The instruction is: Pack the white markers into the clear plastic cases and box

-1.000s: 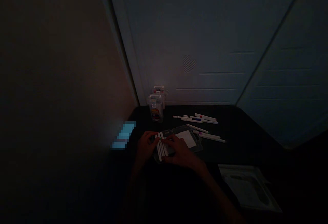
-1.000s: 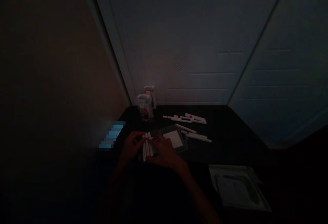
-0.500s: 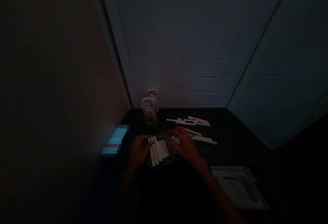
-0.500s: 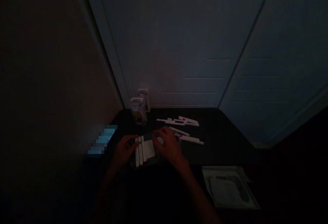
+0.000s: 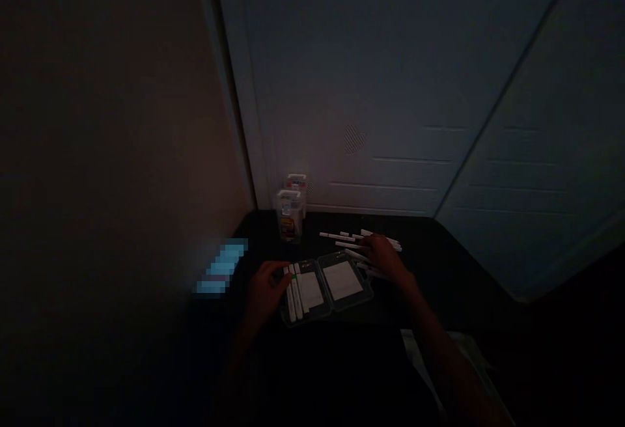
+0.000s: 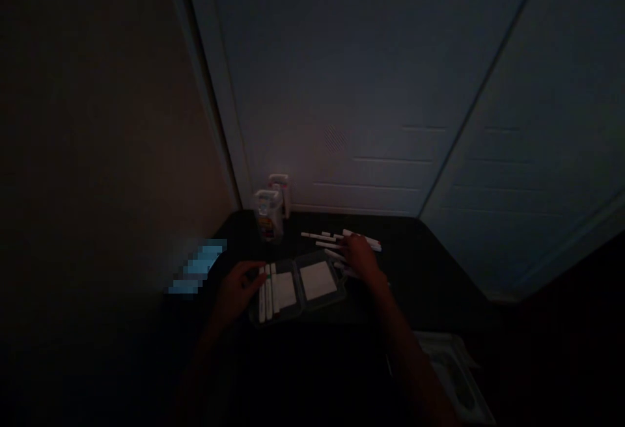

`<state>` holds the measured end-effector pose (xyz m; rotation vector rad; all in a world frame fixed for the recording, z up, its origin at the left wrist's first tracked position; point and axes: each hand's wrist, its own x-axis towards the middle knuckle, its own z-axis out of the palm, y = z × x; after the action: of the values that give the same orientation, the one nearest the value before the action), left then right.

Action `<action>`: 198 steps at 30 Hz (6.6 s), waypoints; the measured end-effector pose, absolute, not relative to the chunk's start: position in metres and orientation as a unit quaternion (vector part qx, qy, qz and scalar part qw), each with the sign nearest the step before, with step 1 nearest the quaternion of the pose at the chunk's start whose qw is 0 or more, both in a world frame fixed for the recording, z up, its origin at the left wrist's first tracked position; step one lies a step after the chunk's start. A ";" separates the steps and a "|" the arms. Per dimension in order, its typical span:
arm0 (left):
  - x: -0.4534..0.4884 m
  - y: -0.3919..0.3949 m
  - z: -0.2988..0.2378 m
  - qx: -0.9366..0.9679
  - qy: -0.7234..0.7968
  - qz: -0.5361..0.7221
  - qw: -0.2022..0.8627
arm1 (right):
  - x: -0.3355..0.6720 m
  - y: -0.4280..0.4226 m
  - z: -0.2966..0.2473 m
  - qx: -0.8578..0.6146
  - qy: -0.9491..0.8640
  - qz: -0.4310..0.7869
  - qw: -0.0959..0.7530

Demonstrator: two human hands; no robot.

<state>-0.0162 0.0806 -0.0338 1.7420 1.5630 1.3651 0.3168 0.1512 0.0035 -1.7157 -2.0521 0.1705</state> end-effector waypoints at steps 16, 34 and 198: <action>-0.017 0.079 -0.032 0.635 0.573 0.473 0.212 | 0.234 0.076 0.036 -0.544 -0.804 0.122 0.205; -0.015 0.077 -0.028 0.627 0.578 0.469 0.230 | 0.169 0.036 0.028 -0.579 -0.795 0.136 0.121; -0.014 0.076 -0.023 0.632 0.578 0.470 0.214 | 0.207 0.031 0.027 -0.517 -0.838 0.141 0.106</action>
<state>-0.0141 0.0759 -0.0232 1.7524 1.6045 1.3042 0.2072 0.0305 0.0266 -1.5231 -2.4681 0.4165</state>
